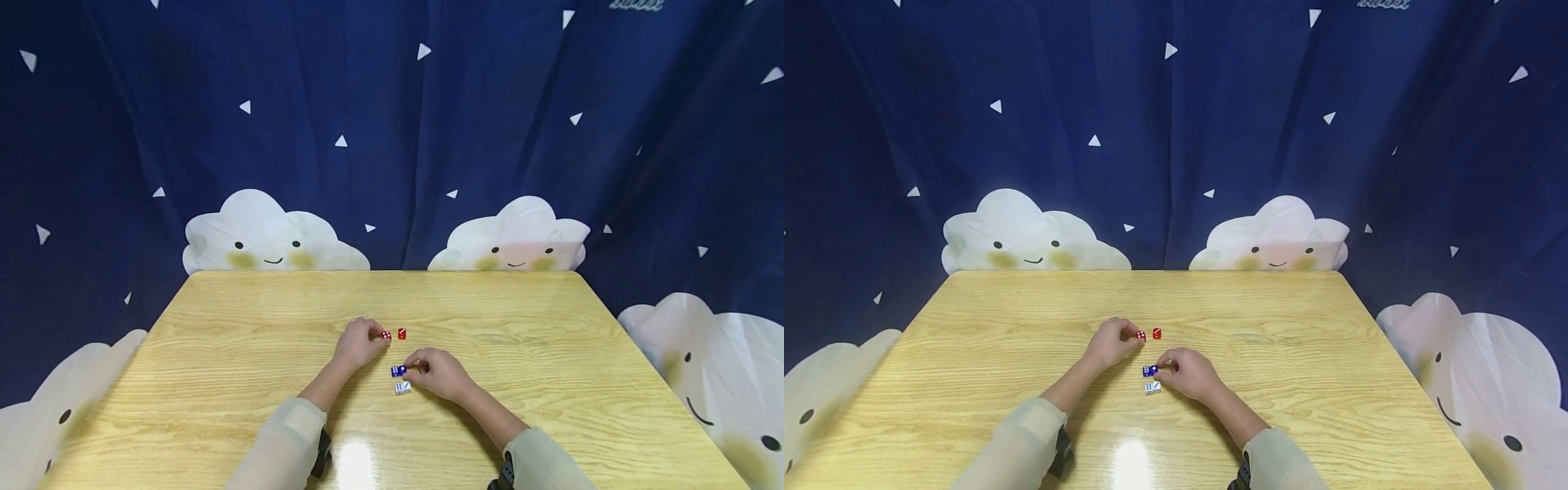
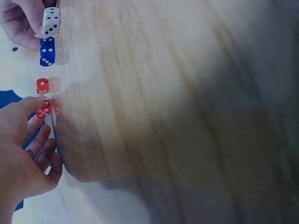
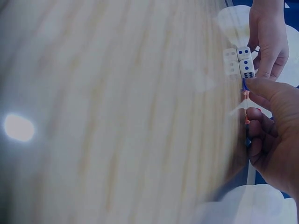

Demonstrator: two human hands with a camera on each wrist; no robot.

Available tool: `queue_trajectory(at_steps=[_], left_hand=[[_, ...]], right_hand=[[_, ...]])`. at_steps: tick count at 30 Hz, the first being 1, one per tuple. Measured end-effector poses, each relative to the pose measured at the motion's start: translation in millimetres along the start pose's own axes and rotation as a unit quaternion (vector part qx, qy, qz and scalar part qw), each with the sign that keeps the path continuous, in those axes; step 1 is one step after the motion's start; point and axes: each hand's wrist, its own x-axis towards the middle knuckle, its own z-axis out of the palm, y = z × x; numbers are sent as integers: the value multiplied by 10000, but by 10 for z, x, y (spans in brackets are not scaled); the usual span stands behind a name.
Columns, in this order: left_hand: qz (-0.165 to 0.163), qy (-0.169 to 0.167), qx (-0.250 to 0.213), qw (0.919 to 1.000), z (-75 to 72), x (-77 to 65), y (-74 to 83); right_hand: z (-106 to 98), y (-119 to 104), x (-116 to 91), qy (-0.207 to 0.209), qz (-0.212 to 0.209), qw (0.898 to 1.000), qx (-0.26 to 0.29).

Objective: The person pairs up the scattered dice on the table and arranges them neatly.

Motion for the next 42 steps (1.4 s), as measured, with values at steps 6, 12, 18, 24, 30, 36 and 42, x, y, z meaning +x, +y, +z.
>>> queue_trajectory(at_steps=[6,12,18,24,30,36,42], left_hand=[[130,23,-1,9999,-10,-33,2],[216,36,-90,9997,-21,-67,6],[266,-51,-103,9996,-42,-107,18],[274,-139,-149,9994,-40,-137,22],[355,-205,-170,9990,-46,-155,22],[426,-245,-210,9986,-49,-174,41],[488,-317,-251,9980,-58,-208,70]], right_hand=[[-17,-37,13,-138,352,9993,31],[-14,-39,13,-125,328,9994,-50],[-16,-39,13,-130,335,9993,-55],[-15,-35,11,-131,365,9992,-24],[-22,-51,6,-160,370,9992,17],[-23,-48,9,-152,339,9993,46],[-21,-44,13,-128,301,9995,44]])
